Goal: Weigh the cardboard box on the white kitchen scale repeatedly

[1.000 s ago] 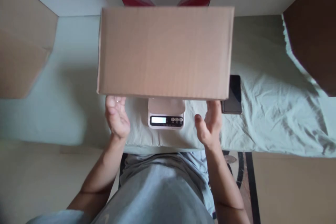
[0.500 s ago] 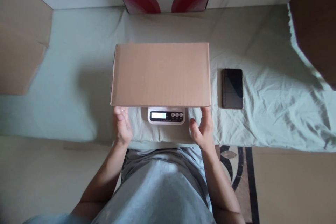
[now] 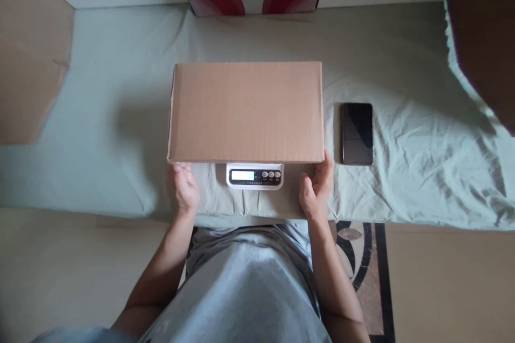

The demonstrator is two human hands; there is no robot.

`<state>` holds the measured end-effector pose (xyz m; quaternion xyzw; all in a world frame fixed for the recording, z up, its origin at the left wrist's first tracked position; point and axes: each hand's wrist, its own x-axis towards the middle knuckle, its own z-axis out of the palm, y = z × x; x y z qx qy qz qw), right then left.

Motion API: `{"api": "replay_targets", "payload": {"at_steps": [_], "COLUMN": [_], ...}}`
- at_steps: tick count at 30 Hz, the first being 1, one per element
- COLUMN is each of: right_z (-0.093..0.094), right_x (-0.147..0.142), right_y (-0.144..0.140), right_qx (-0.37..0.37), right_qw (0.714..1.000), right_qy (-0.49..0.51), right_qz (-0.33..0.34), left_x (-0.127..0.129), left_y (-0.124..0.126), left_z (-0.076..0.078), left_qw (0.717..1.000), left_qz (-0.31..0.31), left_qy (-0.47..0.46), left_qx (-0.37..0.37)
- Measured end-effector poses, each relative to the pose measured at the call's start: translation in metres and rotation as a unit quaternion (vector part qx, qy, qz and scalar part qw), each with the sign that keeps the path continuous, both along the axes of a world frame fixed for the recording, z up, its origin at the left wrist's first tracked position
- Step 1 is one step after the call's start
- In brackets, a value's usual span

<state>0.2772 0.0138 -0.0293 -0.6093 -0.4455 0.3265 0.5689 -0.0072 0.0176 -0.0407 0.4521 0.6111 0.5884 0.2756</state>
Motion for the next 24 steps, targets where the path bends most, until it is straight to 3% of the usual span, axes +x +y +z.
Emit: {"api": "replay_targets", "payload": {"at_steps": [5,12,19,24], "right_z": [0.001,0.002,0.032,0.052], "right_x": [-0.001,0.001,-0.001,-0.014], "right_y": [0.0,0.001,-0.001,0.002], "right_qx": [-0.003,0.004,0.057,0.065], "right_qw": [1.0,1.0,0.997,0.996], "right_qy": [0.0,0.008,0.06,0.036], "right_qz": [-0.003,-0.003,-0.001,0.054], "left_x": [0.001,0.003,0.013,0.028], "left_y": [0.001,0.002,-0.008,-0.007], "left_z": [0.005,0.014,0.055,0.08], "left_qw": [1.0,1.0,0.997,0.989], "left_qz": [0.018,-0.003,-0.03,-0.1], "left_qy": [0.009,-0.016,-0.066,-0.098], "left_qx": [-0.015,-0.01,0.016,0.037]}}
